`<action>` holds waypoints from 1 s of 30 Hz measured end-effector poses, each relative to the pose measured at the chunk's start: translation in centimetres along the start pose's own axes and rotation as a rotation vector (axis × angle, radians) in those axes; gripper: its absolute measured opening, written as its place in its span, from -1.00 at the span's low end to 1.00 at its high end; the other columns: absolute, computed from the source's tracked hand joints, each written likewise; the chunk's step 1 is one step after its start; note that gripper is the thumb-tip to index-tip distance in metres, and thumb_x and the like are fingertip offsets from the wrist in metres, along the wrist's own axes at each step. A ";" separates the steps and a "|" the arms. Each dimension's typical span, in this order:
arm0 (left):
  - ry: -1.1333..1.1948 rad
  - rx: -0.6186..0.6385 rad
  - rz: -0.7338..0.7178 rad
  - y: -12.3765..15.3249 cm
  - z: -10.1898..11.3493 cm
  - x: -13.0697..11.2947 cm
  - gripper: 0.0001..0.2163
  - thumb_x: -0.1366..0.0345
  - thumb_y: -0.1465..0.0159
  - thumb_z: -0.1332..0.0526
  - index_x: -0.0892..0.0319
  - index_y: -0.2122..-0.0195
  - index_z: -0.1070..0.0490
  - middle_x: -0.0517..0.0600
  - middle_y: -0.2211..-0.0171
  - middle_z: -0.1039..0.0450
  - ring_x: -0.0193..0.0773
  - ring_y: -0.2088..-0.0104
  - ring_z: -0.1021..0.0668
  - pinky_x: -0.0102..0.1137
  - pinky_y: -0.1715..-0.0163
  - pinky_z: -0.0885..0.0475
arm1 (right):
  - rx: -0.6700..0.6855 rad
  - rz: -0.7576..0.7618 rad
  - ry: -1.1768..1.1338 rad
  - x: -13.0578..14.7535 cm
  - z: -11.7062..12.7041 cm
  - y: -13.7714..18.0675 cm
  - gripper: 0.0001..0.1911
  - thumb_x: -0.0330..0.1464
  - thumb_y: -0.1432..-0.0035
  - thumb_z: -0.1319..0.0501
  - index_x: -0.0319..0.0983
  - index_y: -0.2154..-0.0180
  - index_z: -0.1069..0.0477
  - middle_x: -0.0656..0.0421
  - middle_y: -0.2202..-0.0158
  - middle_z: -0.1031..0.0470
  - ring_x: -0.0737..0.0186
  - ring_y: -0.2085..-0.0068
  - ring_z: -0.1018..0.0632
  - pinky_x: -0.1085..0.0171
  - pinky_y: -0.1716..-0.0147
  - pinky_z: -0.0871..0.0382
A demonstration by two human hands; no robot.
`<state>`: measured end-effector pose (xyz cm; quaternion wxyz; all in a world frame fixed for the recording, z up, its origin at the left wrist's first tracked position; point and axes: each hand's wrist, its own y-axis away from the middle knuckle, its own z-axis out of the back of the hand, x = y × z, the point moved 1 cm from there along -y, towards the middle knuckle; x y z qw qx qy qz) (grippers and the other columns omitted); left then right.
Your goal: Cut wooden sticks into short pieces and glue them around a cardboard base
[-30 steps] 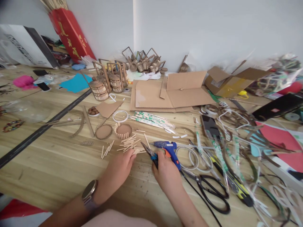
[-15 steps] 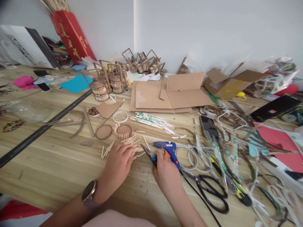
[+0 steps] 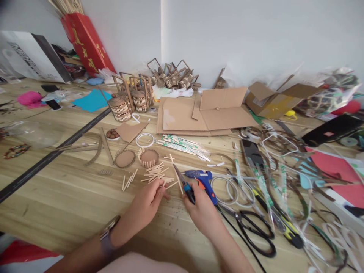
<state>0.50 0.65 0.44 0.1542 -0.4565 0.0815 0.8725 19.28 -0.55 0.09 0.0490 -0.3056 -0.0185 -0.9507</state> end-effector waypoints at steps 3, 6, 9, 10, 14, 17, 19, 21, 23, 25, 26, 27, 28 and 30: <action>0.244 0.200 0.037 0.2 -0.5 -0.1 -0.73 0.20 -0.41 0.04 0.16 0.30 -0.37 -0.01 0.34 -0.54 -0.23 0.28 -0.56 -0.38 0.24 -0.38 | -0.077 -0.049 -0.387 1.2 0.6 0.1 -0.84 -0.26 -0.17 -0.12 -0.17 0.30 -0.40 0.17 0.35 -0.55 0.19 0.32 -0.54 0.28 0.31 -0.44; 0.442 0.320 0.047 0.2 -1.2 -0.1 -0.68 0.10 -0.35 -0.05 0.20 0.37 -0.43 -0.02 0.39 -0.50 -0.25 0.32 -0.53 -0.41 0.26 -0.37 | -0.114 -0.170 -0.659 2.1 0.1 0.6 -0.77 -0.16 -0.11 -0.20 -0.18 0.30 -0.38 0.24 0.45 -0.44 0.23 0.41 -0.49 0.29 0.39 -0.42; 0.645 0.391 0.095 0.1 -1.9 0.1 -0.61 -0.02 -0.30 -0.10 0.22 0.43 -0.43 -0.04 0.44 -0.47 -0.28 0.38 -0.49 -0.41 0.30 -0.34 | -0.063 -0.315 -0.903 2.9 -1.2 1.0 -0.61 -0.06 -0.06 -0.25 -0.18 0.20 -0.32 0.35 0.55 -0.29 0.30 0.57 -0.40 0.32 0.59 -0.34; 0.683 0.413 0.112 0.1 -2.1 0.2 -0.58 -0.07 -0.28 -0.12 0.22 0.43 -0.43 -0.04 0.45 -0.47 -0.29 0.40 -0.47 -0.41 0.32 -0.33 | -0.049 -0.355 -0.968 3.1 -1.6 1.1 -0.56 -0.03 -0.04 -0.26 -0.18 0.16 -0.30 0.39 0.58 -0.25 0.33 0.62 -0.36 0.34 0.66 -0.29; 0.775 0.449 0.158 0.1 -2.5 0.1 -0.53 -0.17 -0.16 -0.20 0.22 0.44 -0.42 -0.04 0.48 -0.44 -0.29 0.44 -0.44 -0.40 0.35 -0.31 | -0.064 -0.416 -1.051 3.5 -2.7 1.2 -0.46 0.01 0.02 -0.31 -0.17 0.13 -0.26 0.43 0.60 -0.20 0.38 0.69 -0.29 0.38 0.76 -0.20; 0.828 0.392 0.170 0.1 -2.2 -0.1 -0.54 -0.16 -0.14 -0.23 0.21 0.44 -0.40 -0.06 0.51 -0.43 -0.29 0.44 -0.44 -0.38 0.30 -0.32 | -0.054 -0.365 -1.043 2.8 -2.8 1.0 -0.52 0.01 -0.04 -0.27 -0.15 0.16 -0.24 0.42 0.59 -0.24 0.35 0.69 -0.34 0.34 0.73 -0.27; 0.830 0.327 0.182 0.0 -1.9 -0.1 -0.56 -0.14 -0.17 -0.23 0.21 0.46 -0.38 -0.07 0.51 -0.41 -0.30 0.44 -0.43 -0.38 0.30 -0.31 | -0.065 -0.288 -0.977 2.0 -2.7 0.9 -0.56 -0.01 -0.06 -0.27 -0.15 0.18 -0.25 0.36 0.53 -0.32 0.32 0.62 -0.41 0.29 0.62 -0.38; 0.817 0.251 0.198 -0.2 -1.5 0.2 -0.57 -0.11 -0.18 -0.23 0.21 0.48 -0.37 -0.08 0.51 -0.39 -0.31 0.43 -0.41 -0.39 0.32 -0.29 | -0.083 -0.226 -0.846 1.3 -2.4 0.9 -0.55 -0.07 0.01 -0.34 -0.17 0.19 -0.28 0.26 0.41 -0.41 0.24 0.47 -0.50 0.23 0.45 -0.46; 0.839 0.197 0.222 -0.4 -1.2 0.4 -0.57 -0.12 -0.16 -0.25 0.20 0.49 -0.37 -0.08 0.52 -0.37 -0.30 0.43 -0.41 -0.39 0.31 -0.29 | -0.080 -0.192 -0.709 1.0 -2.1 1.0 -0.51 -0.13 0.10 -0.40 -0.18 0.18 -0.31 0.18 0.32 -0.47 0.13 0.32 -0.54 0.17 0.31 -0.47; 0.899 0.191 0.251 -0.5 -1.2 0.6 -0.56 -0.14 -0.13 -0.27 0.20 0.47 -0.37 -0.07 0.52 -0.40 -0.27 0.42 -0.44 -0.36 0.27 -0.32 | -0.064 -0.164 -0.596 1.1 -1.8 1.1 -0.53 -0.19 0.13 -0.40 -0.17 0.19 -0.32 0.15 0.28 -0.50 0.07 0.25 -0.55 0.13 0.22 -0.46; 0.932 0.193 0.265 -0.5 -1.2 0.5 -0.56 -0.15 -0.12 -0.28 0.20 0.46 -0.38 -0.06 0.51 -0.42 -0.25 0.41 -0.47 -0.34 0.25 -0.33 | -0.063 -0.145 -0.553 1.3 -1.7 1.1 -0.56 -0.22 0.12 -0.39 -0.17 0.19 -0.32 0.14 0.27 -0.51 0.06 0.24 -0.55 0.12 0.20 -0.45; 0.957 0.198 0.276 -0.5 -1.3 0.5 -0.56 -0.15 -0.11 -0.29 0.21 0.45 -0.38 -0.04 0.50 -0.44 -0.23 0.40 -0.49 -0.33 0.24 -0.34 | -0.068 -0.124 -0.517 1.5 -1.7 1.1 -0.58 -0.24 0.12 -0.37 -0.17 0.19 -0.32 0.14 0.25 -0.52 0.06 0.23 -0.55 0.11 0.18 -0.44; 0.973 0.200 0.280 -0.5 -1.4 0.4 -0.56 -0.14 -0.10 -0.30 0.21 0.45 -0.39 -0.03 0.50 -0.46 -0.22 0.39 -0.50 -0.33 0.24 -0.35 | -0.074 -0.106 -0.486 1.7 -1.6 1.1 -0.59 -0.26 0.11 -0.35 -0.17 0.19 -0.32 0.13 0.24 -0.52 0.06 0.22 -0.55 0.11 0.17 -0.44; 0.992 0.206 0.280 -0.5 -1.5 0.3 -0.56 -0.14 -0.09 -0.31 0.22 0.45 -0.40 -0.01 0.48 -0.48 -0.20 0.38 -0.52 -0.33 0.25 -0.36 | -0.085 -0.074 -0.449 1.9 -1.6 1.1 -0.61 -0.27 0.08 -0.33 -0.17 0.17 -0.32 0.10 0.21 -0.53 0.05 0.20 -0.56 0.12 0.16 -0.44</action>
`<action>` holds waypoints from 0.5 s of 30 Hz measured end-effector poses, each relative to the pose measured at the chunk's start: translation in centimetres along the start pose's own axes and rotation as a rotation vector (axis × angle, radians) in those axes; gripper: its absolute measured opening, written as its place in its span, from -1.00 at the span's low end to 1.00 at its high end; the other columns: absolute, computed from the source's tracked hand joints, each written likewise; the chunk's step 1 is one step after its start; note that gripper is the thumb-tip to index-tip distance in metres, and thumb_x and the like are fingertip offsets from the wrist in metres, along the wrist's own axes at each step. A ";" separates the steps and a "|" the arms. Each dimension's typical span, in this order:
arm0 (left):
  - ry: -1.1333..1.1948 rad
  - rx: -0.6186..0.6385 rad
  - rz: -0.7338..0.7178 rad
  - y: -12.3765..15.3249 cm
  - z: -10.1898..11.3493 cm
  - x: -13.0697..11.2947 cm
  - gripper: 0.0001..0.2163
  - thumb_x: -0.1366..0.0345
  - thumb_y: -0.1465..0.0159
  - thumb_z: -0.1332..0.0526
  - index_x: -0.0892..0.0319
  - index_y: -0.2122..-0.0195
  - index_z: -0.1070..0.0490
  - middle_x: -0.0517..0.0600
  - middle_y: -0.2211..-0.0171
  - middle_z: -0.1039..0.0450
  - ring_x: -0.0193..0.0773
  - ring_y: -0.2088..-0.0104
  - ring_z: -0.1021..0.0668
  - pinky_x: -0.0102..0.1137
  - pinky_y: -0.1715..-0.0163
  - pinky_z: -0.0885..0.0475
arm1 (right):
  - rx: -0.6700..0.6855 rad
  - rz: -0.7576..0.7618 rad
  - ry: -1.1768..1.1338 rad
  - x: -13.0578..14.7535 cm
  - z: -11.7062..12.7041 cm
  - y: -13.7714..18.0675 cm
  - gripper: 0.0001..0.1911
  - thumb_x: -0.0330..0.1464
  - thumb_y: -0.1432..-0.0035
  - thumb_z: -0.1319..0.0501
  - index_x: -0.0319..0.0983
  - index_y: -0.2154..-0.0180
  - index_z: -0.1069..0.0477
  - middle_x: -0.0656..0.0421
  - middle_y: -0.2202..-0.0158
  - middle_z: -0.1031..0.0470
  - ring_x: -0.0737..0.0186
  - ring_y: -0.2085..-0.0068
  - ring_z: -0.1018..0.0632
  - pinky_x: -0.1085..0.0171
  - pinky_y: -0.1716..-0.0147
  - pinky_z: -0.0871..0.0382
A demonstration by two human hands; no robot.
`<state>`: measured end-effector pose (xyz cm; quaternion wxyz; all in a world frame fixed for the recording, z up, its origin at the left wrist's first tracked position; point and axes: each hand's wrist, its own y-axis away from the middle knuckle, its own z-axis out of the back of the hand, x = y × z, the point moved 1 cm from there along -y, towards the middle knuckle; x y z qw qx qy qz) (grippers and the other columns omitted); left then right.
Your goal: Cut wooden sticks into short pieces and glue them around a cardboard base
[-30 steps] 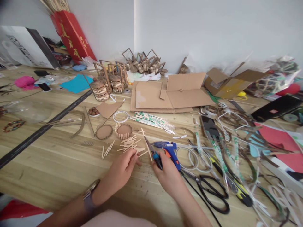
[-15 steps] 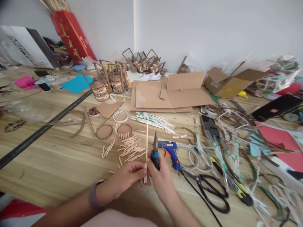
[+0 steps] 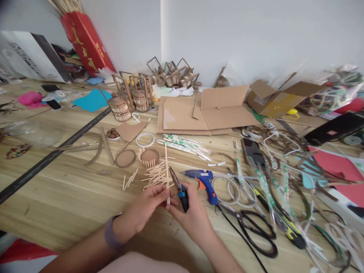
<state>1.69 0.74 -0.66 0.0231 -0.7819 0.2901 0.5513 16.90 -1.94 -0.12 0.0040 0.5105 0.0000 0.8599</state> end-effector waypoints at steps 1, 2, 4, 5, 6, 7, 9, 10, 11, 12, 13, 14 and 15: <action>0.006 0.005 0.002 0.0 -0.1 0.1 -0.56 -0.13 -0.09 -0.32 0.22 0.45 -0.41 0.00 0.47 -0.49 -0.20 0.38 -0.52 -0.34 0.25 -0.36 | -0.003 0.016 0.011 0.0 0.0 0.0 -0.61 -0.27 0.07 -0.32 -0.18 0.16 -0.33 0.10 0.20 -0.53 0.04 0.19 -0.56 0.13 0.16 -0.44; 0.009 0.007 0.003 0.0 -0.1 0.2 -0.55 -0.13 -0.09 -0.32 0.22 0.44 -0.42 0.00 0.46 -0.50 -0.20 0.37 -0.52 -0.34 0.26 -0.36 | -0.007 0.031 0.021 0.0 -0.1 0.1 -0.61 -0.27 0.06 -0.31 -0.18 0.15 -0.33 0.09 0.20 -0.53 0.04 0.18 -0.56 0.13 0.17 -0.44; 0.004 0.004 -0.002 -0.1 -0.1 0.4 -0.55 -0.14 -0.10 -0.32 0.23 0.43 -0.42 0.01 0.47 -0.50 -0.22 0.38 -0.51 -0.35 0.27 -0.35 | -0.016 0.057 0.044 0.0 -0.1 0.1 -0.62 -0.28 0.03 -0.28 -0.18 0.13 -0.34 0.10 0.21 -0.52 0.05 0.18 -0.56 0.15 0.17 -0.44; 0.002 0.005 -0.007 -0.2 -0.1 0.5 -0.54 -0.14 -0.10 -0.31 0.23 0.43 -0.43 0.00 0.47 -0.50 -0.23 0.39 -0.51 -0.36 0.27 -0.35 | -0.017 0.065 0.055 -0.1 -0.2 0.2 -0.62 -0.28 0.02 -0.27 -0.19 0.12 -0.34 0.10 0.21 -0.52 0.05 0.18 -0.56 0.15 0.17 -0.44; 0.001 0.010 -0.014 -0.2 -0.1 0.6 -0.54 -0.15 -0.10 -0.30 0.23 0.43 -0.43 0.00 0.48 -0.49 -0.23 0.39 -0.50 -0.36 0.28 -0.34 | -0.012 0.066 0.062 -0.1 -0.2 0.2 -0.63 -0.29 0.01 -0.27 -0.19 0.11 -0.34 0.10 0.21 -0.51 0.06 0.18 -0.56 0.15 0.17 -0.44; 0.004 0.020 -0.019 -0.2 -0.1 0.6 -0.53 -0.17 -0.10 -0.30 0.23 0.43 -0.42 0.00 0.48 -0.49 -0.24 0.40 -0.50 -0.36 0.28 -0.35 | -0.003 0.061 0.064 -0.1 -0.2 0.2 -0.63 -0.29 0.00 -0.27 -0.19 0.11 -0.34 0.11 0.21 -0.51 0.07 0.18 -0.55 0.15 0.15 -0.43; 0.002 0.044 -0.028 -0.2 -0.1 0.5 -0.51 -0.19 -0.09 -0.29 0.23 0.43 -0.42 -0.01 0.48 -0.47 -0.25 0.41 -0.49 -0.36 0.28 -0.36 | 0.036 0.031 0.036 0.1 -0.1 0.1 -0.61 -0.27 0.00 -0.28 -0.20 0.11 -0.34 0.10 0.19 -0.50 0.07 0.16 -0.54 0.14 0.13 -0.41; -0.013 0.045 -0.036 -0.1 0.0 0.3 -0.51 -0.19 -0.08 -0.30 0.23 0.44 -0.41 -0.03 0.49 -0.46 -0.26 0.42 -0.48 -0.36 0.29 -0.35 | 0.068 0.002 0.007 0.2 0.1 0.1 -0.60 -0.24 0.00 -0.29 -0.20 0.11 -0.34 0.11 0.20 -0.50 0.07 0.17 -0.54 0.15 0.13 -0.40; -0.038 0.042 -0.045 0.0 0.0 0.1 -0.52 -0.18 -0.08 -0.30 0.23 0.45 -0.41 -0.04 0.50 -0.44 -0.27 0.44 -0.47 -0.37 0.30 -0.35 | 0.108 -0.035 -0.030 0.3 0.4 0.1 -0.60 -0.20 -0.01 -0.29 -0.20 0.11 -0.35 0.11 0.22 -0.50 0.07 0.19 -0.53 0.15 0.15 -0.40; -0.069 0.042 -0.051 0.1 0.1 -0.2 -0.53 -0.17 -0.10 -0.29 0.23 0.47 -0.40 -0.05 0.52 -0.43 -0.28 0.45 -0.46 -0.38 0.32 -0.34 | 0.150 -0.077 -0.069 0.4 0.8 0.2 -0.60 -0.16 -0.02 -0.29 -0.20 0.12 -0.36 0.12 0.24 -0.49 0.08 0.20 -0.52 0.16 0.17 -0.40; -0.101 0.047 -0.051 0.2 0.1 -0.5 -0.54 -0.15 -0.12 -0.28 0.23 0.48 -0.40 -0.05 0.53 -0.43 -0.28 0.45 -0.46 -0.38 0.32 -0.33 | 0.187 -0.124 -0.110 0.6 1.3 0.4 -0.60 -0.12 -0.04 -0.27 -0.21 0.13 -0.38 0.13 0.27 -0.48 0.10 0.23 -0.51 0.18 0.19 -0.40; -0.129 0.057 -0.044 0.4 0.2 -0.8 -0.57 -0.11 -0.15 -0.27 0.23 0.48 -0.39 -0.04 0.54 -0.44 -0.28 0.45 -0.47 -0.38 0.32 -0.33 | 0.221 -0.173 -0.149 0.7 2.0 0.6 -0.59 -0.09 -0.06 -0.26 -0.21 0.14 -0.39 0.14 0.27 -0.48 0.11 0.23 -0.50 0.19 0.19 -0.39; -0.150 0.074 -0.029 0.5 0.2 -1.1 -0.59 -0.08 -0.18 -0.25 0.23 0.48 -0.39 -0.03 0.54 -0.46 -0.27 0.44 -0.48 -0.38 0.31 -0.32 | 0.242 -0.220 -0.183 0.8 2.7 0.9 -0.58 -0.07 -0.06 -0.26 -0.21 0.14 -0.41 0.15 0.27 -0.47 0.12 0.22 -0.49 0.20 0.18 -0.38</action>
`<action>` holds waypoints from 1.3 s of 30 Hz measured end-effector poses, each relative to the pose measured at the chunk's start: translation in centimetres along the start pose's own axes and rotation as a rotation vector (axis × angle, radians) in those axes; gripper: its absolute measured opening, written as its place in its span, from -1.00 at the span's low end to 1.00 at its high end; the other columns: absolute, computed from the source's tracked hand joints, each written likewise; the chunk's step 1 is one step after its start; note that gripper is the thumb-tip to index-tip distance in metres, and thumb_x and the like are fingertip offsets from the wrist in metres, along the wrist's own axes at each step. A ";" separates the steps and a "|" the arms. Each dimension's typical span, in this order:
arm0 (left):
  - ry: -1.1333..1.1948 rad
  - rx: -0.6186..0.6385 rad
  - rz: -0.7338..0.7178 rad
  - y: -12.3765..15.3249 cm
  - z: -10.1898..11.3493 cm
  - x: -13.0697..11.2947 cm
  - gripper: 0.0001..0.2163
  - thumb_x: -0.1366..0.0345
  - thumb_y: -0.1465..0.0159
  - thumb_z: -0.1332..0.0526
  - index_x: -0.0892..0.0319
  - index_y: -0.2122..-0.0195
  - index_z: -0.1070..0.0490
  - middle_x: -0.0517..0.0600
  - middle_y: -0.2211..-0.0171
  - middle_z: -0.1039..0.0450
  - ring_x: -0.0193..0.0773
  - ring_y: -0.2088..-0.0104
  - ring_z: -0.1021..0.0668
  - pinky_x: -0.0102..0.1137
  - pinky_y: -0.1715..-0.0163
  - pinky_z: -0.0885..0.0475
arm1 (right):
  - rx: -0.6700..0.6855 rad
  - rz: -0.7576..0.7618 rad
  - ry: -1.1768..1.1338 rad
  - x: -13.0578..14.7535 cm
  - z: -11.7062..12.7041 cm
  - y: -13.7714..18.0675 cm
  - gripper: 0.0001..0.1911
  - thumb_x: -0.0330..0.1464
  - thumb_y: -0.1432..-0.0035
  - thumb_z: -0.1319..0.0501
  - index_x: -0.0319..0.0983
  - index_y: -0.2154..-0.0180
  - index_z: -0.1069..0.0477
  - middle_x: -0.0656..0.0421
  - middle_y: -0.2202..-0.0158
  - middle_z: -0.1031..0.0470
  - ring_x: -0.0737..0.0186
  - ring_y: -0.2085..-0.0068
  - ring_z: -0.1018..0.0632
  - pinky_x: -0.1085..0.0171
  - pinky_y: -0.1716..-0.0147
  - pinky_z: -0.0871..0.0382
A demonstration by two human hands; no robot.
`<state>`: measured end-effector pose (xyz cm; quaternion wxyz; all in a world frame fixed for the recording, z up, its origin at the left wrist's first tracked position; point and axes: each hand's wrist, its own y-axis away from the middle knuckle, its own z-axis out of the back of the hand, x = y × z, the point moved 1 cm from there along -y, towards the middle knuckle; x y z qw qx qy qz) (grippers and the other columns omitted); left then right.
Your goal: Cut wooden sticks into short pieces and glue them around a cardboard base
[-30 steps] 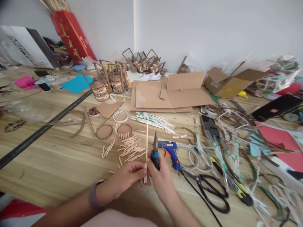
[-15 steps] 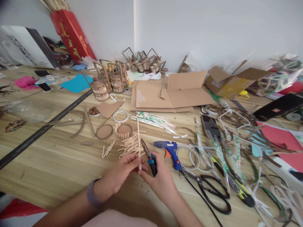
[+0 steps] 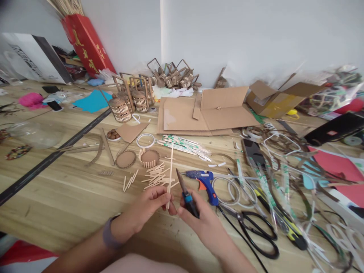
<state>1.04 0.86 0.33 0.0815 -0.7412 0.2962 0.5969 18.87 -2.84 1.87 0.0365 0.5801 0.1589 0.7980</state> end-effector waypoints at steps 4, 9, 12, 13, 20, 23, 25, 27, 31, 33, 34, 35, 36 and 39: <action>-0.032 0.043 0.051 0.2 0.1 -0.6 -0.68 0.02 -0.18 -0.24 0.23 0.41 -0.43 -0.01 0.54 -0.51 -0.28 0.46 -0.47 -0.40 0.36 -0.27 | 0.152 -0.210 -0.074 0.1 2.3 2.3 -0.61 -0.08 -0.04 -0.30 -0.19 0.16 -0.49 0.15 0.23 -0.52 0.09 0.16 -0.48 0.22 0.15 -0.33; -0.059 0.131 0.088 0.3 0.0 -0.2 -0.68 0.03 -0.18 -0.23 0.23 0.38 -0.43 -0.02 0.55 -0.51 -0.31 0.49 -0.46 -0.41 0.36 -0.25 | 0.271 -0.299 -0.086 -0.1 3.2 3.4 -0.65 -0.14 -0.01 -0.29 -0.18 0.19 -0.51 0.16 0.23 -0.53 0.11 0.15 -0.45 0.26 0.19 -0.28; -0.074 0.211 0.115 0.3 -0.1 0.2 -0.68 0.03 -0.18 -0.22 0.21 0.50 -0.35 -0.03 0.57 -0.48 -0.28 0.49 -0.50 -0.41 0.36 -0.26 | 0.346 -0.288 -0.065 0.4 2.8 2.9 -0.69 -0.20 0.00 -0.26 -0.19 0.20 -0.51 0.18 0.26 -0.49 0.15 0.19 -0.42 0.29 0.25 -0.25; -0.079 0.226 0.123 0.3 -0.1 0.3 -0.67 0.03 -0.17 -0.23 0.20 0.53 -0.32 -0.03 0.58 -0.47 -0.28 0.49 -0.51 -0.41 0.38 -0.26 | 0.363 -0.289 -0.062 0.7 2.6 2.7 -0.69 -0.23 0.01 -0.26 -0.20 0.19 -0.51 0.18 0.26 -0.48 0.16 0.20 -0.42 0.30 0.27 -0.25; -0.064 0.332 0.123 0.3 -0.3 0.7 -0.67 0.04 -0.22 -0.21 0.26 0.39 -0.51 -0.01 0.50 -0.49 -0.29 0.47 -0.53 -0.43 0.36 -0.33 | 0.436 -0.242 -0.078 2.2 1.7 1.7 -0.65 -0.23 0.03 -0.23 -0.26 0.19 -0.49 0.14 0.26 -0.47 0.19 0.23 -0.40 0.29 0.30 -0.22; -0.069 0.330 0.126 0.3 -0.2 0.7 -0.65 0.03 -0.21 -0.21 0.26 0.37 -0.54 -0.01 0.50 -0.49 -0.30 0.48 -0.52 -0.43 0.35 -0.35 | 0.413 -0.262 -0.078 2.1 1.7 1.6 -0.68 -0.25 0.04 -0.25 -0.25 0.21 -0.48 0.16 0.27 -0.47 0.20 0.22 -0.40 0.29 0.28 -0.22; -0.081 0.332 0.126 0.3 -0.2 0.6 -0.63 0.01 -0.21 -0.21 0.27 0.37 -0.55 0.01 0.50 -0.50 -0.30 0.48 -0.52 -0.42 0.33 -0.36 | 0.389 -0.281 -0.081 2.0 1.8 1.6 -0.70 -0.25 0.06 -0.26 -0.24 0.24 -0.48 0.17 0.29 -0.46 0.21 0.24 -0.40 0.30 0.30 -0.23; -0.088 0.330 0.129 0.3 -0.1 0.5 -0.63 0.01 -0.21 -0.21 0.27 0.38 -0.55 0.01 0.50 -0.50 -0.29 0.47 -0.51 -0.41 0.31 -0.37 | 0.373 -0.286 -0.086 2.1 1.7 1.7 -0.72 -0.27 0.07 -0.25 -0.22 0.26 -0.48 0.19 0.31 -0.45 0.22 0.26 -0.39 0.31 0.33 -0.22; -0.072 0.313 0.144 0.4 -0.2 0.4 -0.62 -0.02 -0.18 -0.23 0.26 0.39 -0.55 0.00 0.53 -0.48 -0.27 0.47 -0.51 -0.36 0.27 -0.38 | 0.371 -0.276 -0.093 2.2 1.7 1.8 -0.75 -0.28 0.08 -0.25 -0.21 0.28 -0.49 0.21 0.33 -0.45 0.23 0.28 -0.40 0.32 0.35 -0.23; -0.054 0.311 0.149 0.4 -0.3 0.4 -0.61 -0.04 -0.16 -0.24 0.25 0.38 -0.54 0.00 0.52 -0.49 -0.27 0.48 -0.50 -0.36 0.27 -0.38 | 0.371 -0.274 -0.092 2.2 1.7 1.8 -0.76 -0.28 0.08 -0.25 -0.21 0.30 -0.49 0.20 0.32 -0.45 0.23 0.28 -0.40 0.32 0.35 -0.24; -0.045 0.315 0.150 0.4 -0.3 0.4 -0.61 -0.05 -0.15 -0.24 0.25 0.38 -0.54 0.00 0.51 -0.49 -0.27 0.48 -0.50 -0.36 0.28 -0.38 | 0.377 -0.267 -0.093 2.2 1.7 1.8 -0.75 -0.29 0.08 -0.25 -0.21 0.29 -0.49 0.20 0.33 -0.45 0.23 0.28 -0.40 0.32 0.35 -0.24; -0.040 0.321 0.150 0.4 -0.3 0.4 -0.61 -0.05 -0.15 -0.25 0.25 0.37 -0.55 0.01 0.50 -0.50 -0.28 0.48 -0.50 -0.37 0.29 -0.38 | 0.385 -0.254 -0.093 2.2 1.7 1.7 -0.74 -0.29 0.08 -0.25 -0.22 0.27 -0.50 0.20 0.33 -0.45 0.23 0.28 -0.40 0.33 0.36 -0.24; -0.038 0.328 0.147 0.4 -0.3 0.4 -0.61 -0.04 -0.16 -0.24 0.25 0.37 -0.55 0.01 0.49 -0.50 -0.28 0.48 -0.50 -0.38 0.30 -0.37 | 0.396 -0.242 -0.093 2.2 1.7 1.7 -0.72 -0.30 0.07 -0.24 -0.22 0.25 -0.50 0.20 0.33 -0.45 0.24 0.29 -0.39 0.33 0.36 -0.23; -0.049 0.333 0.136 0.4 -0.3 0.2 -0.61 -0.04 -0.17 -0.23 0.26 0.39 -0.54 0.00 0.52 -0.48 -0.27 0.47 -0.50 -0.37 0.29 -0.37 | 0.414 -0.226 -0.085 2.1 1.7 1.7 -0.69 -0.31 0.04 -0.23 -0.23 0.20 -0.50 0.20 0.32 -0.45 0.25 0.30 -0.38 0.33 0.37 -0.22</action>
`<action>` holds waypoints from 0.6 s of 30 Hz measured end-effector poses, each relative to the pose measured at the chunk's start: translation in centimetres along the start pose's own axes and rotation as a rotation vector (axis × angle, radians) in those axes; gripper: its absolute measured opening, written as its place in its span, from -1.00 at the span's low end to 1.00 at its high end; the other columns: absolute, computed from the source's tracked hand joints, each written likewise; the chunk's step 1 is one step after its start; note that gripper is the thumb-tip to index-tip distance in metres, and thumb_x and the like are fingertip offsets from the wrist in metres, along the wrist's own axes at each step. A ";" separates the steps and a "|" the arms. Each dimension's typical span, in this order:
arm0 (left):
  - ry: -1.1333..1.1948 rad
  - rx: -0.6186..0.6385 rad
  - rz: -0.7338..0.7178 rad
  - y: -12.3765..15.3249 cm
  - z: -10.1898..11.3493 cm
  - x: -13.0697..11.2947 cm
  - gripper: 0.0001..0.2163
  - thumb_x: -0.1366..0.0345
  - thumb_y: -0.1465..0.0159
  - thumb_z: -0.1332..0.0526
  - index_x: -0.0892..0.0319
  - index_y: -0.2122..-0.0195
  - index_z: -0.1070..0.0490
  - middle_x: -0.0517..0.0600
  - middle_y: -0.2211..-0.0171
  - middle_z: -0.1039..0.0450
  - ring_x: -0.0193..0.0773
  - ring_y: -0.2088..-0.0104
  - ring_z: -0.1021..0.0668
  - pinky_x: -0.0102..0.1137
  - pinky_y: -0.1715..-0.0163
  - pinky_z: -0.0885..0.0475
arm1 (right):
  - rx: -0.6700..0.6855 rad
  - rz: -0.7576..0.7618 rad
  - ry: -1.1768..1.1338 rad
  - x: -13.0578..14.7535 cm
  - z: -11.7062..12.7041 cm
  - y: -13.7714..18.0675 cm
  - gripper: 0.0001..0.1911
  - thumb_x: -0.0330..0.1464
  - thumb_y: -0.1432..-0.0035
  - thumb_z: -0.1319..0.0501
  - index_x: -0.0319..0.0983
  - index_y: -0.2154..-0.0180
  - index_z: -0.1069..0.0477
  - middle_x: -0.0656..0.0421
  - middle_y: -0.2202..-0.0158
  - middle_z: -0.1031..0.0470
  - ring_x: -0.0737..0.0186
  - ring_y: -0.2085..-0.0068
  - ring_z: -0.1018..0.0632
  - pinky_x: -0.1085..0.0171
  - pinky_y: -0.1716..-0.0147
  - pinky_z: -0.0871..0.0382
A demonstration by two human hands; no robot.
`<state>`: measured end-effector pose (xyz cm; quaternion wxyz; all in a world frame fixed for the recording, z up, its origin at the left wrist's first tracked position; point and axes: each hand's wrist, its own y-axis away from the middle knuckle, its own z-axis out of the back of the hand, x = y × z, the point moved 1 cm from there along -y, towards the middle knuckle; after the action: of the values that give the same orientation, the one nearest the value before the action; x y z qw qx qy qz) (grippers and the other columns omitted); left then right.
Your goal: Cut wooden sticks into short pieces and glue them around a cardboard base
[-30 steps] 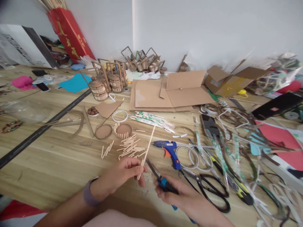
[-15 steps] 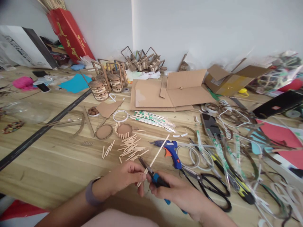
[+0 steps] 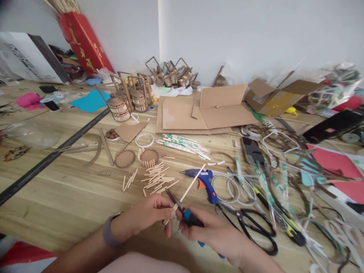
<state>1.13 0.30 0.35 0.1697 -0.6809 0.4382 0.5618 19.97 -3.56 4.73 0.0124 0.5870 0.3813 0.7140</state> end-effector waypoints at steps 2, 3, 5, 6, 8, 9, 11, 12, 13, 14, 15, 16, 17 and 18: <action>-0.017 -0.007 0.009 0.1 0.0 -0.2 -0.59 -0.06 -0.16 -0.23 0.26 0.40 -0.54 -0.01 0.53 -0.46 -0.28 0.48 -0.49 -0.38 0.31 -0.36 | -0.006 -0.006 0.009 -0.1 -0.1 -0.1 -0.72 -0.31 0.04 -0.23 -0.23 0.23 -0.49 0.20 0.33 -0.43 0.25 0.30 -0.38 0.34 0.38 -0.22; -0.025 -0.012 0.016 0.1 0.0 -0.3 -0.58 -0.07 -0.16 -0.22 0.26 0.40 -0.54 -0.02 0.54 -0.45 -0.29 0.50 -0.48 -0.38 0.33 -0.35 | -0.017 -0.011 0.016 -0.2 -0.1 -0.1 -0.74 -0.30 0.04 -0.23 -0.24 0.26 -0.49 0.20 0.34 -0.41 0.25 0.31 -0.37 0.34 0.38 -0.22; -0.042 -0.021 0.028 0.1 -0.1 -0.4 -0.57 -0.08 -0.15 -0.22 0.27 0.39 -0.54 -0.03 0.55 -0.44 -0.30 0.52 -0.46 -0.40 0.36 -0.33 | -0.038 -0.012 0.046 -0.4 -0.2 -0.3 -0.76 -0.29 0.04 -0.22 -0.24 0.28 -0.47 0.22 0.37 -0.38 0.26 0.33 -0.35 0.33 0.38 -0.22; -0.051 -0.025 0.031 0.1 -0.1 -0.4 -0.57 -0.08 -0.15 -0.21 0.27 0.39 -0.54 -0.03 0.57 -0.43 -0.31 0.53 -0.46 -0.41 0.37 -0.33 | -0.050 -0.006 0.071 -0.5 -0.2 -0.4 -0.77 -0.30 0.05 -0.21 -0.23 0.29 -0.46 0.23 0.38 -0.37 0.27 0.34 -0.34 0.33 0.38 -0.22; -0.074 -0.032 0.035 0.2 0.0 -0.5 -0.57 -0.07 -0.16 -0.20 0.27 0.38 -0.54 -0.04 0.59 -0.42 -0.32 0.54 -0.44 -0.42 0.37 -0.31 | -0.075 0.027 0.146 -0.7 -0.2 -0.6 -0.78 -0.31 0.04 -0.18 -0.22 0.29 -0.45 0.24 0.40 -0.35 0.26 0.36 -0.33 0.32 0.39 -0.22; -0.089 -0.034 0.037 0.2 0.0 -0.6 -0.57 -0.07 -0.17 -0.19 0.27 0.37 -0.54 -0.05 0.60 -0.41 -0.32 0.54 -0.43 -0.42 0.38 -0.30 | -0.088 0.050 0.190 -0.8 -0.2 -0.7 -0.79 -0.32 0.03 -0.17 -0.21 0.30 -0.45 0.24 0.41 -0.34 0.26 0.37 -0.32 0.32 0.39 -0.22; -0.123 -0.046 0.038 0.3 0.1 -0.7 -0.58 -0.06 -0.18 -0.17 0.26 0.37 -0.54 -0.06 0.61 -0.40 -0.34 0.55 -0.41 -0.44 0.40 -0.27 | -0.129 0.090 0.267 -1.0 -0.3 -0.9 -0.83 -0.33 0.01 -0.16 -0.20 0.32 -0.43 0.23 0.41 -0.35 0.24 0.37 -0.33 0.30 0.37 -0.24; -0.142 -0.050 0.037 0.3 0.1 -0.7 -0.58 -0.05 -0.19 -0.17 0.26 0.37 -0.54 -0.07 0.61 -0.39 -0.34 0.55 -0.40 -0.45 0.42 -0.25 | -0.148 0.104 0.294 -1.0 -0.4 -0.9 -0.84 -0.32 0.00 -0.15 -0.19 0.32 -0.43 0.22 0.40 -0.36 0.22 0.35 -0.35 0.29 0.34 -0.26; -0.154 -0.051 0.034 0.3 0.1 -0.6 -0.59 -0.04 -0.20 -0.16 0.26 0.37 -0.54 -0.07 0.61 -0.39 -0.35 0.55 -0.40 -0.46 0.43 -0.24 | -0.164 0.115 0.315 -1.0 -0.5 -1.0 -0.85 -0.32 -0.01 -0.15 -0.19 0.33 -0.42 0.22 0.39 -0.38 0.20 0.33 -0.37 0.27 0.31 -0.27; -0.161 -0.053 0.030 0.3 0.2 -0.5 -0.60 -0.02 -0.21 -0.15 0.25 0.37 -0.53 -0.07 0.61 -0.38 -0.35 0.55 -0.40 -0.46 0.43 -0.23 | -0.173 0.123 0.330 -1.0 -0.5 -1.0 -0.85 -0.32 -0.02 -0.15 -0.19 0.33 -0.41 0.21 0.38 -0.40 0.18 0.32 -0.38 0.25 0.27 -0.28; -0.166 -0.054 0.023 0.3 0.2 -0.4 -0.62 -0.01 -0.22 -0.15 0.25 0.37 -0.53 -0.07 0.61 -0.38 -0.35 0.55 -0.40 -0.47 0.43 -0.24 | -0.181 0.126 0.342 -1.0 -0.6 -1.0 -0.85 -0.31 -0.02 -0.15 -0.19 0.33 -0.41 0.20 0.37 -0.42 0.15 0.30 -0.40 0.23 0.25 -0.29; -0.168 -0.056 0.015 0.3 0.2 -0.3 -0.63 0.01 -0.23 -0.15 0.25 0.37 -0.52 -0.08 0.60 -0.39 -0.35 0.54 -0.41 -0.47 0.43 -0.25 | -0.188 0.125 0.350 -1.0 -0.7 -0.9 -0.85 -0.30 -0.02 -0.15 -0.19 0.33 -0.42 0.19 0.36 -0.44 0.13 0.28 -0.42 0.21 0.23 -0.30; -0.170 -0.063 0.007 0.3 0.2 -0.1 -0.64 0.02 -0.24 -0.15 0.25 0.36 -0.51 -0.08 0.59 -0.39 -0.35 0.54 -0.42 -0.47 0.42 -0.26 | -0.197 0.124 0.355 -1.0 -0.8 -1.0 -0.84 -0.30 -0.03 -0.15 -0.19 0.33 -0.42 0.18 0.35 -0.47 0.11 0.27 -0.43 0.20 0.21 -0.31; -0.171 -0.081 0.000 0.2 0.2 0.1 -0.66 0.04 -0.24 -0.16 0.25 0.34 -0.50 -0.08 0.58 -0.40 -0.35 0.53 -0.42 -0.47 0.42 -0.28 | -0.209 0.122 0.357 -1.1 -0.8 -1.0 -0.84 -0.29 -0.03 -0.15 -0.19 0.34 -0.43 0.17 0.34 -0.49 0.09 0.26 -0.45 0.19 0.20 -0.32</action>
<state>0.82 0.30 0.29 0.1788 -0.6369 0.3989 0.6350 19.22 -3.78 3.28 -0.0377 0.4688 0.2653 0.8417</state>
